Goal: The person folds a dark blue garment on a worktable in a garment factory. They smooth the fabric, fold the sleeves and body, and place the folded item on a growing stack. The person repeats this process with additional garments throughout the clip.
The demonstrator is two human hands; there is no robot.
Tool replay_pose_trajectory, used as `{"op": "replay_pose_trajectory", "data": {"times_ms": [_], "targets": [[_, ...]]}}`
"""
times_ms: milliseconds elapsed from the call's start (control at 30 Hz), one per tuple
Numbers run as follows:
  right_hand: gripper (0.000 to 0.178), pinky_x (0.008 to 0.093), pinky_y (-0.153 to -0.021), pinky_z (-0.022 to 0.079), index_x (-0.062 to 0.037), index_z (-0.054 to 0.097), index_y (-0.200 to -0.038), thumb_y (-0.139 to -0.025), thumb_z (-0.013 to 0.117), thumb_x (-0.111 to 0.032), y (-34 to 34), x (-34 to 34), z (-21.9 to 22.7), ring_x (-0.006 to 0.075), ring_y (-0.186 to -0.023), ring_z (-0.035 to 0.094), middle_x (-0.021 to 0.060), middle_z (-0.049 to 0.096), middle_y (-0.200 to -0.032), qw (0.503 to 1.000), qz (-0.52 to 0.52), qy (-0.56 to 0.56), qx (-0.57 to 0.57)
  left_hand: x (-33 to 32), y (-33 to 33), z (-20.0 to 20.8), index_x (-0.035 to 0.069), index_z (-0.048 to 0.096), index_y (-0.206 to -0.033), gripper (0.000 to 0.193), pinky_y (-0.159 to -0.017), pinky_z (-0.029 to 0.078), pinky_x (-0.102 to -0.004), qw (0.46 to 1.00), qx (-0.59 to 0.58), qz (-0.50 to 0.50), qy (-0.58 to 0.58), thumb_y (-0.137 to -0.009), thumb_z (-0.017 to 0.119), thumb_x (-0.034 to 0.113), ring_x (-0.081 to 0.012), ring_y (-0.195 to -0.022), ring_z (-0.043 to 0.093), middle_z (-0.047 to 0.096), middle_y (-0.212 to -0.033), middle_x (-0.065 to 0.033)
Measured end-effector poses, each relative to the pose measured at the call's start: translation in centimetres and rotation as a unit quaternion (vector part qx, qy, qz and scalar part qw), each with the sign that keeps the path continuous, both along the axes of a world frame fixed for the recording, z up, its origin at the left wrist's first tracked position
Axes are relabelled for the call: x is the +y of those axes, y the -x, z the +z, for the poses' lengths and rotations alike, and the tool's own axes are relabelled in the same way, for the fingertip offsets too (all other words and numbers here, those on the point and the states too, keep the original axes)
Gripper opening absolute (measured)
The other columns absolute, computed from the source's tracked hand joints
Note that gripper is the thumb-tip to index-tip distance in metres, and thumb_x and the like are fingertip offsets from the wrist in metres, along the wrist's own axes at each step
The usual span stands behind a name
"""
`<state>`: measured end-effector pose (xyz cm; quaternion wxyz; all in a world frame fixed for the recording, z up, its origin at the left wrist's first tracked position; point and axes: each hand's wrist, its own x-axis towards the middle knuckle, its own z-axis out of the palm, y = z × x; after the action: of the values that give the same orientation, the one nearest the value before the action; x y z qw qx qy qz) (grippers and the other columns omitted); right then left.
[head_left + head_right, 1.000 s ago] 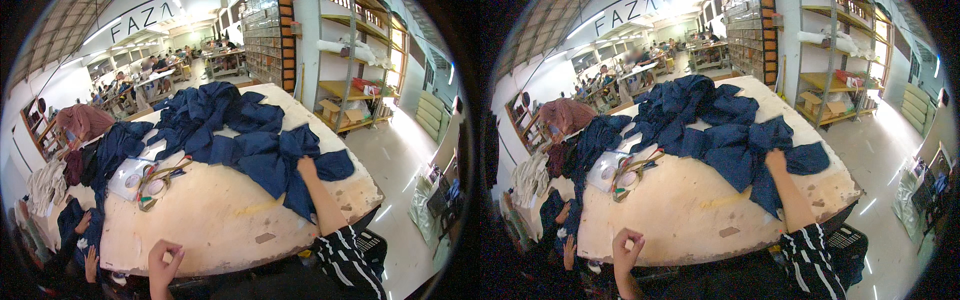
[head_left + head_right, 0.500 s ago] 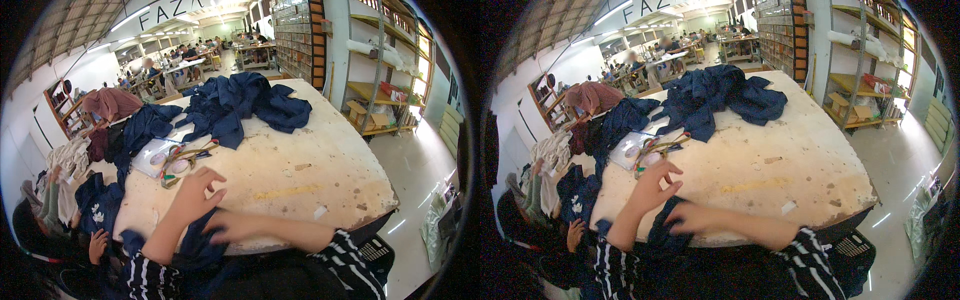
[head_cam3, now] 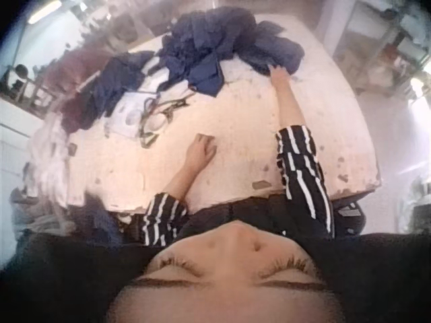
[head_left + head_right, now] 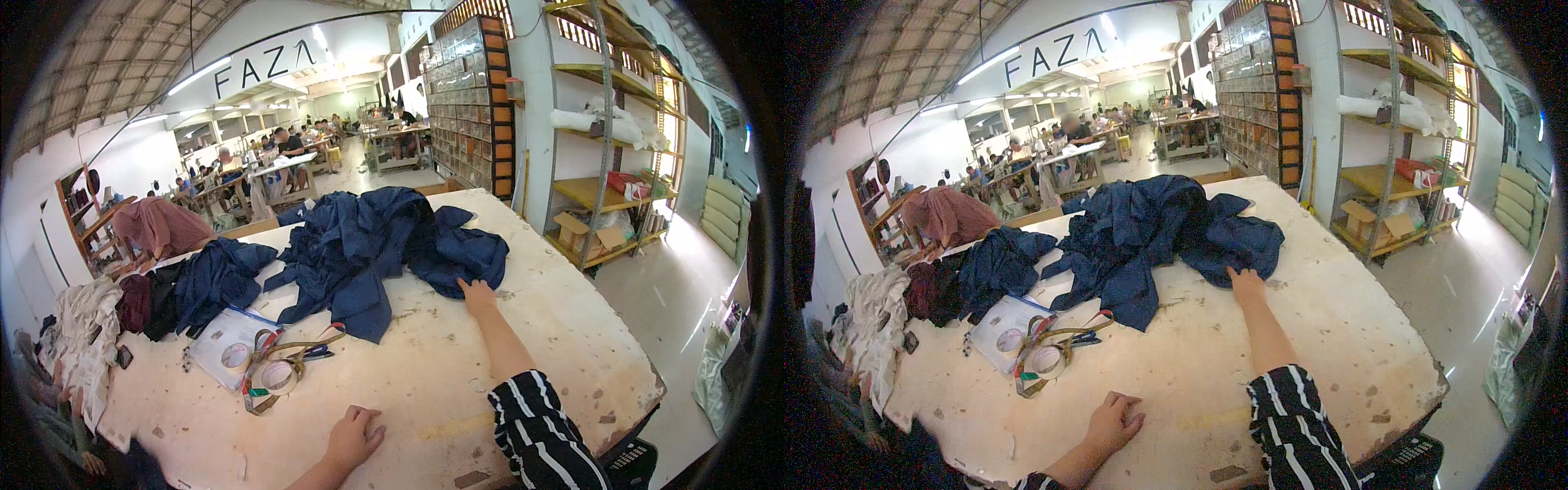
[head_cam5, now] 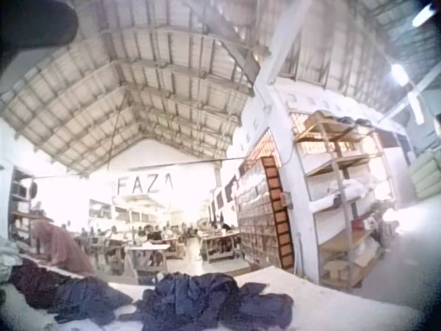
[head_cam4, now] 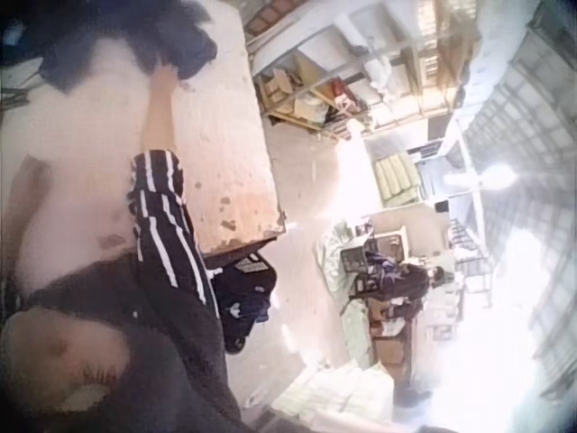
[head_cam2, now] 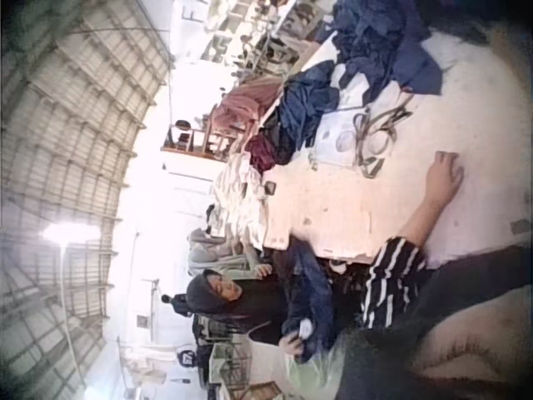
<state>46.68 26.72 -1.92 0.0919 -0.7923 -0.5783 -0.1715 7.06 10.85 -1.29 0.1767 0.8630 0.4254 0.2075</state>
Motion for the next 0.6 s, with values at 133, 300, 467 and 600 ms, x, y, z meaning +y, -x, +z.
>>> {"op": "replay_pose_trajectory", "data": {"times_ms": [133,300,467,600], "targets": [[0.016,0.0413,-0.066,0.053,-0.0044,0.067,-0.078,-0.073,0.053,-0.011,4.7,-1.9,0.2,0.0304,-0.076,0.065,0.0166,0.066,-0.081,0.981,0.155,0.113,0.009,0.1,0.2,0.2,0.01,0.057,-0.108,0.036,-0.065,0.049,-0.0366,1.0,-0.003,-0.001,0.019,-0.077,0.065,0.026,-0.0245,-0.069,0.059,0.054,-0.099,-0.012],[0.032,0.0451,-0.078,0.049,-0.0003,0.062,-0.101,-0.074,0.052,-0.013,17.2,-18.5,5.5,0.0364,-0.09,0.061,0.0227,0.062,-0.097,0.783,0.42,0.447,0.099,0.0,1.1,0.4,0.006,0.054,-0.113,0.042,-0.065,0.048,-0.0329,0.994,-0.057,0.021,0.089,-0.076,0.065,0.02,-0.021,-0.069,0.057,0.056,-0.098,-0.0117],[0.031,0.0404,-0.083,0.047,0.0004,0.059,-0.103,-0.082,0.058,-0.022,15.2,-25.4,3.0,0.0298,-0.092,0.06,0.0159,0.062,-0.094,0.623,0.613,0.279,0.398,1.4,0.5,-1.9,0.002,0.038,-0.129,0.055,-0.072,0.045,-0.0297,0.977,-0.209,-0.009,0.044,-0.076,0.051,0.004,-0.0204,-0.077,0.055,0.051,-0.108,-0.0159],[0.022,0.0279,-0.078,0.047,-0.0018,0.059,-0.101,-0.089,0.057,-0.02,10.2,-25.2,8.7,0.013,-0.086,0.059,0.0061,0.062,-0.095,0.592,0.453,0.323,0.584,0.9,0.4,-1.2,0.003,0.034,-0.133,0.062,-0.082,0.044,-0.0347,0.914,-0.338,0.015,0.222,-0.074,0.053,0.004,-0.0263,-0.09,0.055,0.05,-0.112,-0.02]]}}
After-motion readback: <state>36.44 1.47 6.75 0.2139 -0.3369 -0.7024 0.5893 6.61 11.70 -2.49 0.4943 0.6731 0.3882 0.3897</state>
